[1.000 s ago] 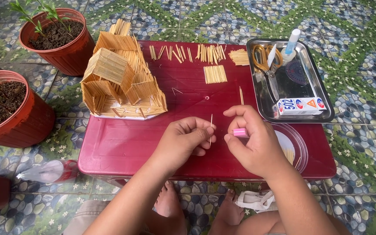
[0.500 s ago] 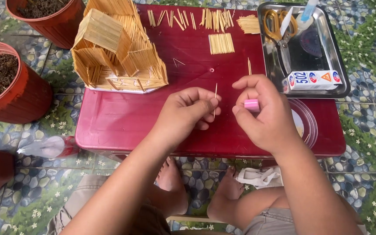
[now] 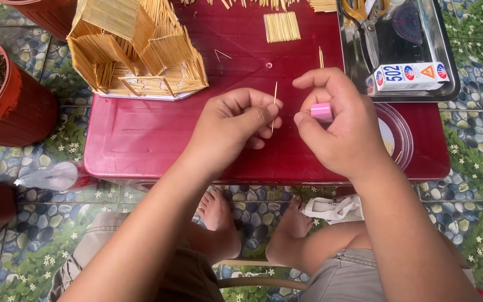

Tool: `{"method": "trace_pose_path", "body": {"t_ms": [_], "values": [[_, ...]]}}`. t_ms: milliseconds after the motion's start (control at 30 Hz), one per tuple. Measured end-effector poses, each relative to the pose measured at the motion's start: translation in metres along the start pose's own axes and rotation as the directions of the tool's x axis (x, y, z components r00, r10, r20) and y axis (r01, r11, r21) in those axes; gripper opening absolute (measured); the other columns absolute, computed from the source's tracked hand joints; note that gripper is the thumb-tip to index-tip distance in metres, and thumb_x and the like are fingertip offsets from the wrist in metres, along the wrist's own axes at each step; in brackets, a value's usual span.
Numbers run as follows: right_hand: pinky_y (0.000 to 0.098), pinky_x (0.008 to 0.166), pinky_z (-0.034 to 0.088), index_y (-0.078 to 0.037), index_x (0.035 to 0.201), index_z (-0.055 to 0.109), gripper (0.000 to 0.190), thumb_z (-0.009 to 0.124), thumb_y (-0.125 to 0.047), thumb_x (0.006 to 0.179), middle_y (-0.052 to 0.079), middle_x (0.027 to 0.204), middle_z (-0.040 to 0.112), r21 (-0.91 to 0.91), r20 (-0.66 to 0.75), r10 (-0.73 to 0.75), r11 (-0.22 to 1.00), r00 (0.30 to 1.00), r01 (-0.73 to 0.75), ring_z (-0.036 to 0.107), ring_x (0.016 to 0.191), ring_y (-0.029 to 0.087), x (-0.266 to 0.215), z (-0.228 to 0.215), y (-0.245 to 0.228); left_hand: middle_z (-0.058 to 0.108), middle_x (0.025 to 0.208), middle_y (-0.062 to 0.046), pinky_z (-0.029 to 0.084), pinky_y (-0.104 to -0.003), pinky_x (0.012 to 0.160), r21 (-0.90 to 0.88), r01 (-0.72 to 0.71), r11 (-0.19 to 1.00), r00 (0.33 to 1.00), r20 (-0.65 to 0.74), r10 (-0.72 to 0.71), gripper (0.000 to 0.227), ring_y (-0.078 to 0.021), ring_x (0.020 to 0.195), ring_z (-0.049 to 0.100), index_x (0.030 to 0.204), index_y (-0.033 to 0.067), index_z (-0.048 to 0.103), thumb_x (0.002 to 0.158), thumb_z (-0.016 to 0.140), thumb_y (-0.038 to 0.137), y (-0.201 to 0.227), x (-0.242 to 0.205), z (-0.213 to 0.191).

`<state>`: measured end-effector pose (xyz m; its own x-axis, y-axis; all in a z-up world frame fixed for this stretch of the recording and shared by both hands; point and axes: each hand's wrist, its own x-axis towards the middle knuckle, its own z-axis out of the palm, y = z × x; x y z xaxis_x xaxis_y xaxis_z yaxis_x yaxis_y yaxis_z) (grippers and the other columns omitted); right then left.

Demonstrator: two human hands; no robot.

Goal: Cleaning or sanding the ends of toothpicks using a small piece of foam to prepare them for a model house construction.

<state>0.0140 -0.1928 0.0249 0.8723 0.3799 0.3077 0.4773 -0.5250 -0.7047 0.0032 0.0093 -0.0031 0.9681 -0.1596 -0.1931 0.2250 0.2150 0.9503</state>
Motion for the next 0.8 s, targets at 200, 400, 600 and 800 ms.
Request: {"method": "trace_pose_path", "body": {"t_ms": [200, 400, 600, 800], "values": [[0.0332, 0.075, 0.048, -0.005, 0.127, 0.058, 0.033, 0.066, -0.001, 0.095, -0.002, 0.078, 0.064, -0.001, 0.001, -0.036, 0.999, 0.999, 0.036, 0.056, 0.068, 0.014, 0.0011, -0.0012, -0.0025, 0.079, 0.084, -0.009, 0.055, -0.023, 0.057, 0.039, -0.017, 0.999, 1.0, -0.016, 0.018, 0.012, -0.0101, 0.067, 0.068, 0.102, 0.0074, 0.076, 0.095, 0.07, 0.016, 0.0008, -0.0014, 0.001], [0.0336, 0.074, 0.05, -0.004, 0.127, 0.059, 0.033, 0.067, 0.0, 0.095, 0.0, 0.079, 0.065, 0.007, 0.014, -0.043, 0.999, 0.999, 0.043, 0.06, 0.07, 0.015, 0.0012, -0.0015, -0.0042, 0.078, 0.086, -0.005, 0.056, -0.023, 0.058, 0.143, -0.043, 0.989, 0.999, 0.02, 0.04, 0.013, -0.0089, 0.069, 0.067, 0.103, 0.0089, 0.076, 0.095, 0.067, 0.016, 0.0043, -0.0051, 0.0048], [0.0344, 0.079, 0.05, -0.004, 0.127, 0.059, 0.032, 0.067, 0.001, 0.096, -0.001, 0.079, 0.065, -0.023, 0.007, -0.075, 0.997, 0.997, 0.076, 0.058, 0.07, 0.014, 0.0007, -0.0021, -0.0011, 0.078, 0.085, -0.004, 0.056, -0.022, 0.058, 0.153, -0.045, 0.987, 0.999, 0.015, 0.043, 0.013, -0.0079, 0.069, 0.067, 0.103, 0.0097, 0.076, 0.096, 0.067, 0.017, 0.0037, -0.0051, 0.0047], [0.035, 0.082, 0.049, -0.004, 0.128, 0.06, 0.033, 0.066, 0.002, 0.097, -0.002, 0.079, 0.063, -0.04, -0.003, -0.065, 0.997, 0.998, 0.065, 0.056, 0.07, 0.014, -0.0008, -0.0032, 0.0003, 0.077, 0.085, -0.003, 0.056, -0.022, 0.058, 0.137, -0.065, 0.988, 0.998, 0.021, 0.063, 0.011, -0.0074, 0.069, 0.066, 0.1, 0.0102, 0.076, 0.096, 0.067, 0.015, 0.0039, -0.0055, 0.0047]]}}
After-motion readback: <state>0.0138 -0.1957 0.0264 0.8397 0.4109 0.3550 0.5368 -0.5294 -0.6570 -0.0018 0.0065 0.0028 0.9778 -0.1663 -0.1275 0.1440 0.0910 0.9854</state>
